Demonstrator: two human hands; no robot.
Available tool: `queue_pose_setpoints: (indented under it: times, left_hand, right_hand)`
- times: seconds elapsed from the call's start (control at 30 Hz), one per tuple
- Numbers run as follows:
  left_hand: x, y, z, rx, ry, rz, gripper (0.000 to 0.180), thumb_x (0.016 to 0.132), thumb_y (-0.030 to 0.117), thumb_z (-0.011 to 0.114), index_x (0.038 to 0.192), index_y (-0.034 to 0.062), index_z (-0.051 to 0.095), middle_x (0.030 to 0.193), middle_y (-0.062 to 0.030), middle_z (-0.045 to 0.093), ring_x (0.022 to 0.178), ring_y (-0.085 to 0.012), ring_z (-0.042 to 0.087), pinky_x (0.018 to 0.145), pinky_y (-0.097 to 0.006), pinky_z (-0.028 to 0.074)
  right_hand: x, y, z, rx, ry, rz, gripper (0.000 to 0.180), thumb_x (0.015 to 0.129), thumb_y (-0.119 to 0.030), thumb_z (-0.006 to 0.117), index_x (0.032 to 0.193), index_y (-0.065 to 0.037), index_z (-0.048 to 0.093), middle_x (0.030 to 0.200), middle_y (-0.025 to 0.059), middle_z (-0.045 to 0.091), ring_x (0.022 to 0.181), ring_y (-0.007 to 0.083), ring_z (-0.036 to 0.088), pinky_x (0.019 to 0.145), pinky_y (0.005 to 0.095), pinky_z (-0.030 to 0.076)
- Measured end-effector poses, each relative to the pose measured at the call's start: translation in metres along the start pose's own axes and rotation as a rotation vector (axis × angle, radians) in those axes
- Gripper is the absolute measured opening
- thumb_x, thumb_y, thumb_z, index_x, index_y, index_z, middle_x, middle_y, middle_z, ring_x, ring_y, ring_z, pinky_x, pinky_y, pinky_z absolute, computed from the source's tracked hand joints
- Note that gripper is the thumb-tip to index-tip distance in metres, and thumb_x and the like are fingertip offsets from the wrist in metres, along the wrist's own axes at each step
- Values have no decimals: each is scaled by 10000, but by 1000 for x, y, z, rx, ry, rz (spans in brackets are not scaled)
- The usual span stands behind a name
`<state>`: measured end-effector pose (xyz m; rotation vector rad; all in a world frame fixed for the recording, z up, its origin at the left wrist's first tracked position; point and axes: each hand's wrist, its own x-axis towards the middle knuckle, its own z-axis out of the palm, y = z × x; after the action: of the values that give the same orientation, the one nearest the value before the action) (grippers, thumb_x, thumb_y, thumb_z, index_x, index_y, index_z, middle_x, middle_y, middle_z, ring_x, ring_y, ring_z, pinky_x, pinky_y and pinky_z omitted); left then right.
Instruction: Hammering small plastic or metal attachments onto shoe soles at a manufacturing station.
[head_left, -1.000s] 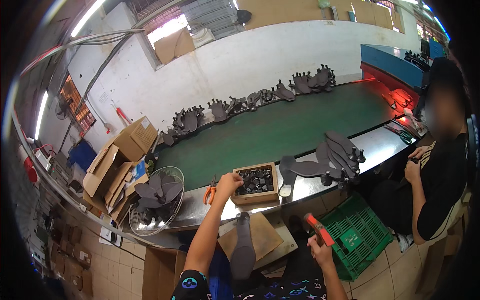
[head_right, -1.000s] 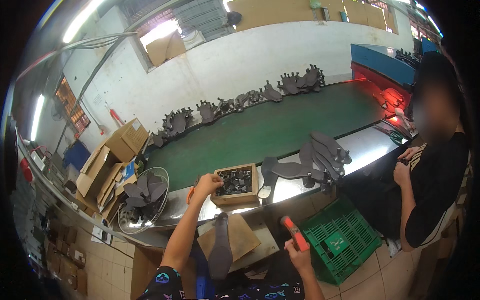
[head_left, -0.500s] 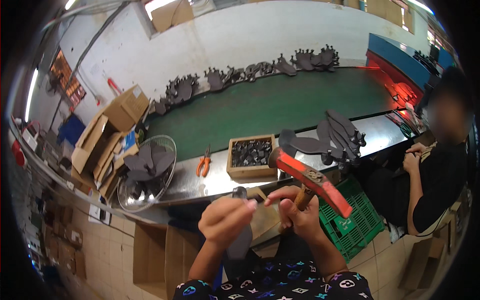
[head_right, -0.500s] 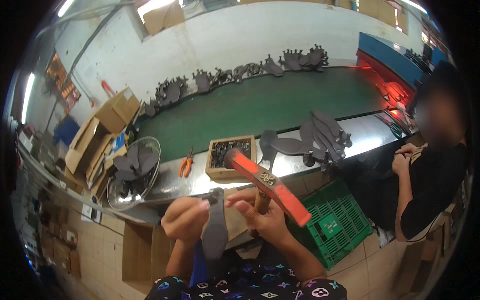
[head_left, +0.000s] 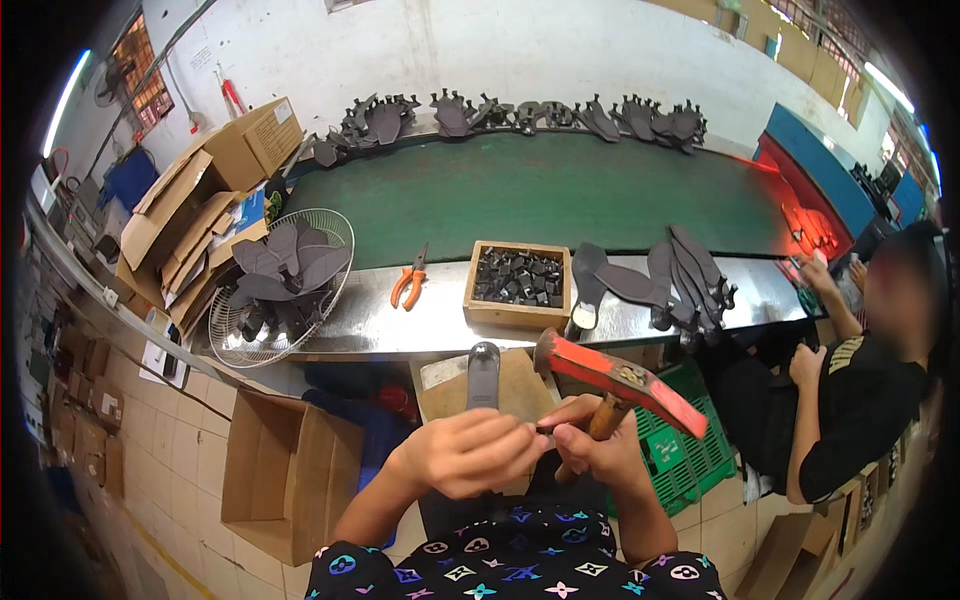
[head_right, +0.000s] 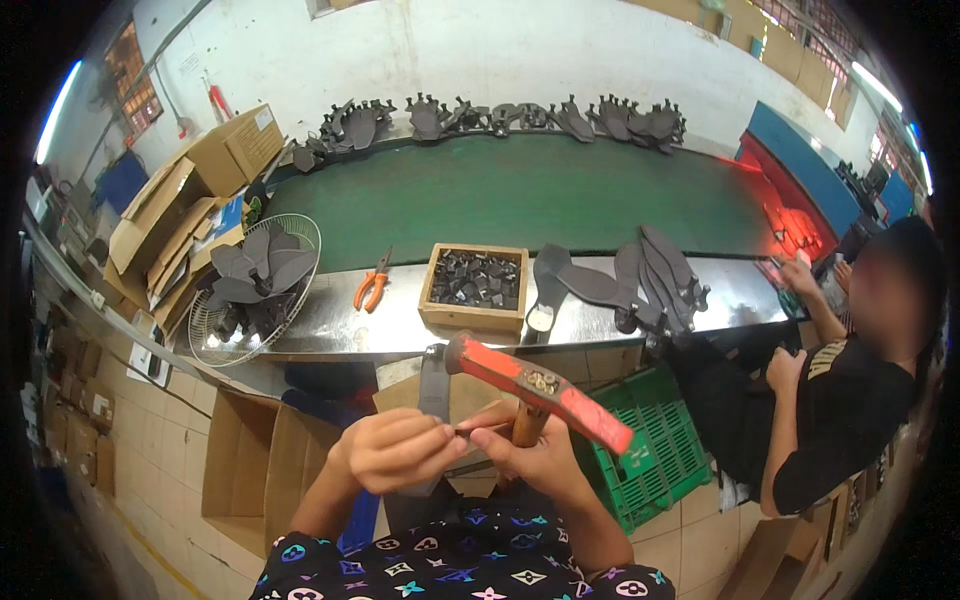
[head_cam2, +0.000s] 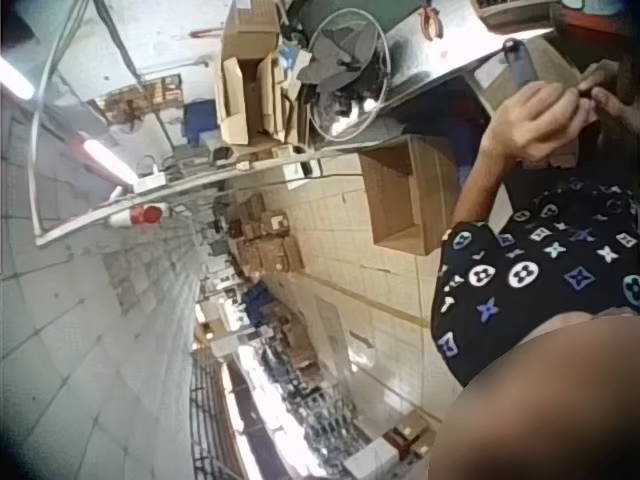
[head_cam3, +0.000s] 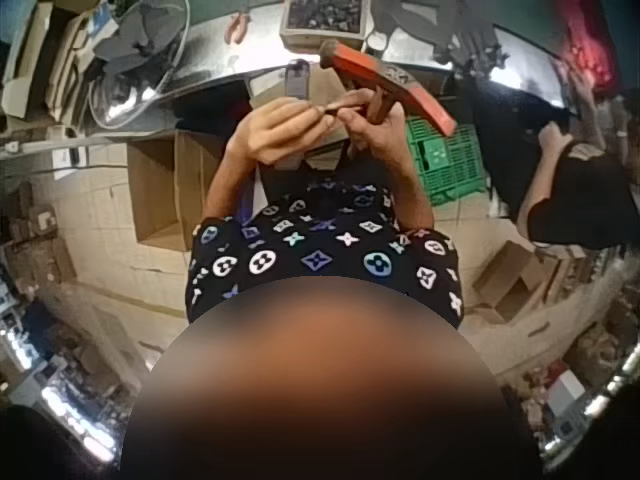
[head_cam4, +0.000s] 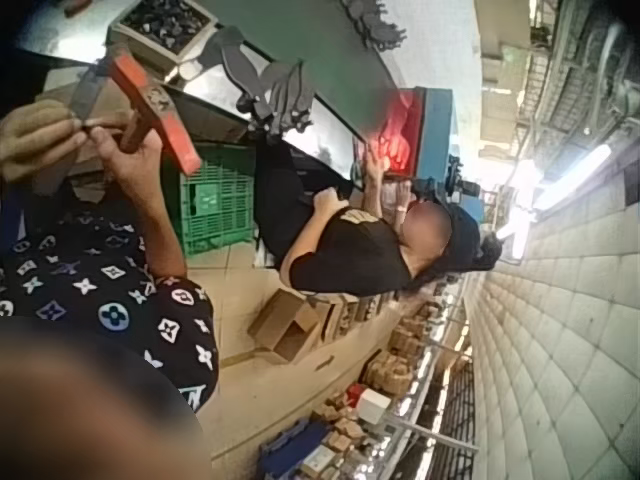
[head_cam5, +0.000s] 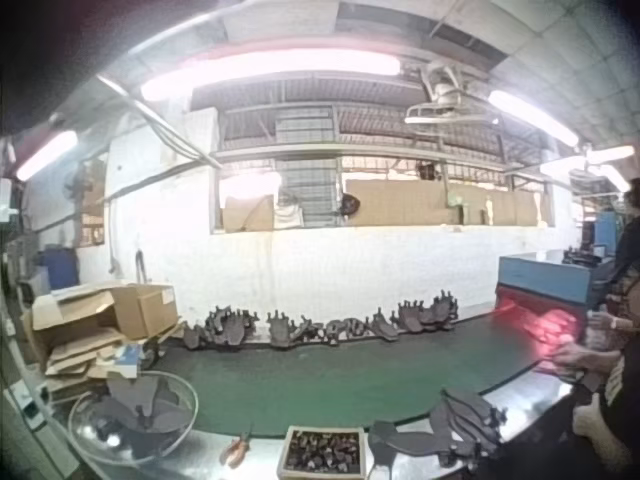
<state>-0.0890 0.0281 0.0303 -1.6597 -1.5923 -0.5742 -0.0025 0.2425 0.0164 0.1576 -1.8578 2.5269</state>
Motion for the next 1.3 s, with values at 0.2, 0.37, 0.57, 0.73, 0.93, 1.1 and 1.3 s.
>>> queue_pose_setpoints:
  times: [0.2,0.37,0.57,0.73,0.93,1.1,1.3]
  left_hand:
    - [-59,-29,62,-220,197,-1113,284,865,203,786,1047,-6,724,1126,-162,718,913,-297,699,861,-394,552]
    - [-93,-58,90,-448,-45,-1278,323,861,166,776,1137,7,726,1029,-154,763,942,-233,724,855,-350,547]
    - [-100,-38,89,-498,51,-1267,301,835,129,806,1110,15,761,1065,-140,764,945,-200,730,861,-328,565]
    - [-105,-26,92,-499,65,-1331,323,801,105,822,1105,16,760,1075,-136,756,943,-204,727,852,-317,569]
    - [-104,-23,89,-487,79,-1291,304,802,112,817,1081,13,749,1011,-122,748,902,-223,698,798,-320,537]
    - [-103,-31,78,-625,54,-1298,340,803,112,815,1121,13,743,1019,-129,757,913,-189,706,824,-315,534]
    - [-104,-37,77,-786,78,-1315,299,816,70,804,1103,-4,760,1022,-93,772,929,-131,693,855,-286,538]
  right_hand:
    - [44,36,-12,-180,126,46,212,944,-59,685,1121,56,670,780,77,667,449,52,466,414,222,369]
    - [87,62,-15,-336,99,-6,213,941,-139,735,1091,7,697,683,-26,592,484,46,496,439,221,373]
    - [111,87,-17,-447,36,-83,268,938,-190,740,1092,28,712,930,94,753,790,115,648,730,290,522]
    - [108,94,-22,-605,-53,-132,247,926,-140,722,1096,37,697,934,149,747,849,160,699,775,321,541]
    - [100,91,-12,-772,-60,-327,242,832,-43,728,1064,10,681,1070,172,723,936,348,709,807,387,553]
    - [98,86,-11,-958,-104,-333,289,791,-6,726,1077,-44,707,1134,106,714,975,367,688,827,413,558]
    - [79,57,2,-824,41,-283,330,897,-72,695,1224,-40,655,1008,148,719,892,328,719,784,377,559]
